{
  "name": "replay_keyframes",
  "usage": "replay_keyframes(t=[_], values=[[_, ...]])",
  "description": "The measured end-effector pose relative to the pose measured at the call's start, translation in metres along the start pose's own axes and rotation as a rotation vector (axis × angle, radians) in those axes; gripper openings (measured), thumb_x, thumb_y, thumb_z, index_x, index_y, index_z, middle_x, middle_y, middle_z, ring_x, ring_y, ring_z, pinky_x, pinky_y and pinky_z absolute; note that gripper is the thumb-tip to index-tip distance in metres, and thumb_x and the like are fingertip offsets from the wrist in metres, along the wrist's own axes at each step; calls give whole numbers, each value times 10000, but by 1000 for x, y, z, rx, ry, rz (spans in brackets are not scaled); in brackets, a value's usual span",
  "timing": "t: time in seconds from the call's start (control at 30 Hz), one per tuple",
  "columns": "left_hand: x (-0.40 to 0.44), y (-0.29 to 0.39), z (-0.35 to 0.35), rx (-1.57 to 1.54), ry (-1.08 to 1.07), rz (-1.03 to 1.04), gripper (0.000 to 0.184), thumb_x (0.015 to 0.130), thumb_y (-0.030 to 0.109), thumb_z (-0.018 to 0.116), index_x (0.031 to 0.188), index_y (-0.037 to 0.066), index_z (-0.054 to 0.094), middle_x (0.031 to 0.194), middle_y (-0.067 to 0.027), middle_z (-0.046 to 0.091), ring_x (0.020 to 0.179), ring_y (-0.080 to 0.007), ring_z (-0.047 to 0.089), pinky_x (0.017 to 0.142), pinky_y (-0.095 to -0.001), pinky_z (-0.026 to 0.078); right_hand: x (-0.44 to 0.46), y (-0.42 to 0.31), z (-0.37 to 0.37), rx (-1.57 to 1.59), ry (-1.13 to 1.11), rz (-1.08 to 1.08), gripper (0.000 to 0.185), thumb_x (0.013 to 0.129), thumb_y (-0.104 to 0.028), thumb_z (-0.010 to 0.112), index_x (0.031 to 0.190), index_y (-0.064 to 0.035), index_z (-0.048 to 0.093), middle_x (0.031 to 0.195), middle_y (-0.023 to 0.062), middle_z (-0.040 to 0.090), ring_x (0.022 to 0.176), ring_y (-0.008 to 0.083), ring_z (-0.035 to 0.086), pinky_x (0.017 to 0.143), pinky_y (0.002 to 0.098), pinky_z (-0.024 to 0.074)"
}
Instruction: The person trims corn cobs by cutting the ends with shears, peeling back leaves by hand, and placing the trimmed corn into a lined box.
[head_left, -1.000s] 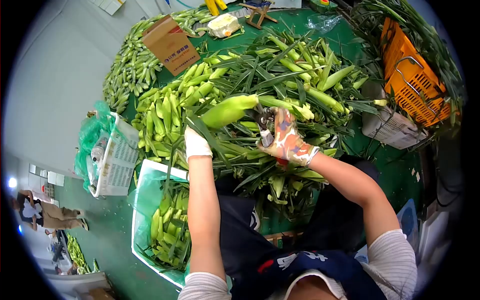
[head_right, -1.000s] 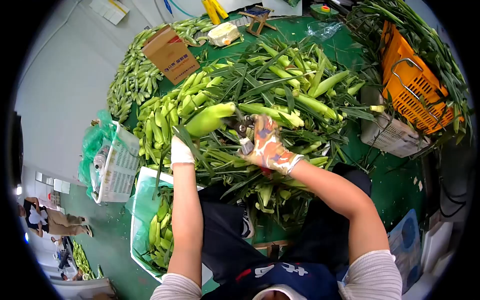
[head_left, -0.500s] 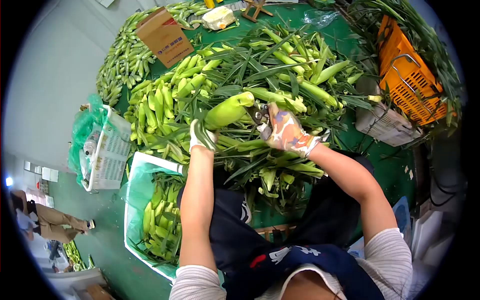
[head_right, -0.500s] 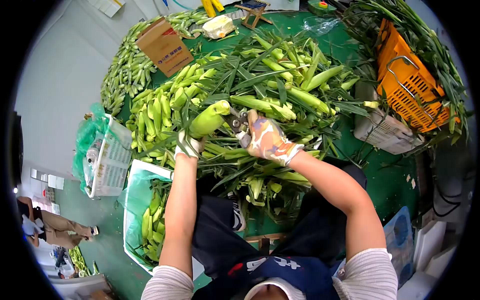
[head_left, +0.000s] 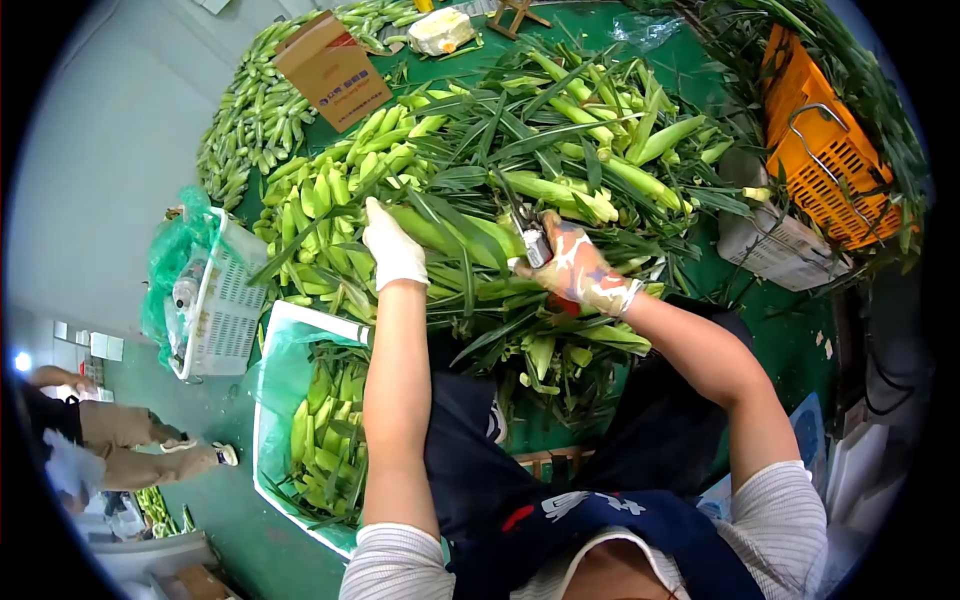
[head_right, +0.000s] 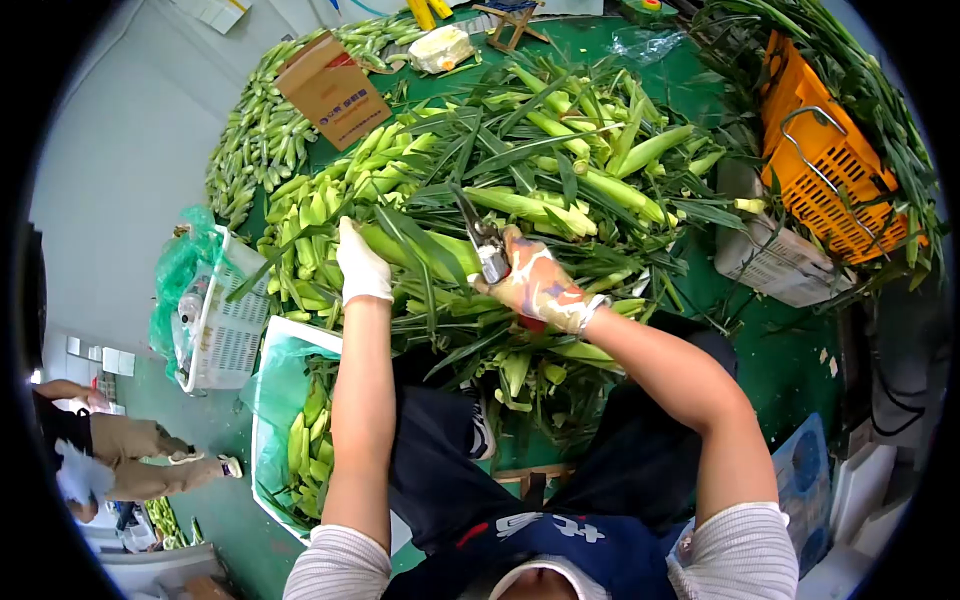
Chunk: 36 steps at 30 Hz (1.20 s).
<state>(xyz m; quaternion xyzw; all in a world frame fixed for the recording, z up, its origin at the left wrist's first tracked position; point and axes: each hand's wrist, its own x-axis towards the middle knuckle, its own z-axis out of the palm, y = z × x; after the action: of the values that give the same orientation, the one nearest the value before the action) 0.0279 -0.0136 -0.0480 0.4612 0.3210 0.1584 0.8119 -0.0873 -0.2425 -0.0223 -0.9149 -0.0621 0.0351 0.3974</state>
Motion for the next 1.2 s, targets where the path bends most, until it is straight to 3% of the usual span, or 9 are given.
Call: replay_keyframes(t=[0.2,0.3,0.33,0.43,0.67,0.83,0.93,1.07,1.2], values=[[17,12,-20,157,-41,207,344,899,321,568,1013,-2,585,897,-123,630,761,-232,621,690,-355,521,16,13,-7,303,71,-71,402,714,-275,735,903,2,514,748,119,614,687,232,609,663,359,485],[27,19,-31,173,-211,268,513,890,295,602,1223,-48,415,1148,-165,546,926,-238,582,781,-372,509,18,14,-13,188,91,15,319,718,-229,707,883,-28,522,739,110,610,688,231,606,663,349,488],[25,23,-35,265,-80,351,501,896,299,593,1214,-51,427,1135,-162,558,909,-243,591,763,-363,514,19,15,-15,228,111,63,339,706,-258,702,881,-33,518,724,144,605,686,290,602,665,371,482],[15,65,-56,141,56,336,451,910,309,572,1146,-66,489,1063,-170,597,816,-256,623,697,-338,535,16,22,-55,508,316,159,196,765,-130,666,889,-71,527,721,42,612,632,133,590,594,300,484],[46,56,-57,252,98,319,419,889,381,582,978,-29,586,861,-134,640,716,-222,611,677,-337,502,27,37,-33,-572,443,26,467,846,-413,545,1011,23,507,863,226,600,793,367,618,670,450,501],[-10,35,-14,117,-339,88,358,882,361,610,893,8,556,739,-130,629,619,-253,630,599,-362,534,-6,-11,-12,85,-104,12,711,655,-460,747,1041,38,419,889,204,599,832,313,608,767,376,491],[-69,31,14,204,-459,23,380,895,372,587,947,0,533,845,-144,624,716,-258,627,668,-381,535,-6,-2,18,399,-92,50,619,649,-350,789,1082,-15,500,930,119,582,853,233,576,786,340,473],[-87,-19,8,493,-661,296,389,812,208,701,1079,18,492,915,-89,611,807,-183,601,766,-313,496,-7,6,33,371,46,72,638,665,-287,790,1164,-23,493,984,127,597,890,231,583,804,346,468],[-88,-6,4,531,-746,144,395,706,32,654,1065,20,492,870,-60,585,745,-159,575,692,-297,493,-14,11,16,146,-241,56,772,621,-432,774,1135,34,434,933,197,593,862,285,584,796,362,463]])
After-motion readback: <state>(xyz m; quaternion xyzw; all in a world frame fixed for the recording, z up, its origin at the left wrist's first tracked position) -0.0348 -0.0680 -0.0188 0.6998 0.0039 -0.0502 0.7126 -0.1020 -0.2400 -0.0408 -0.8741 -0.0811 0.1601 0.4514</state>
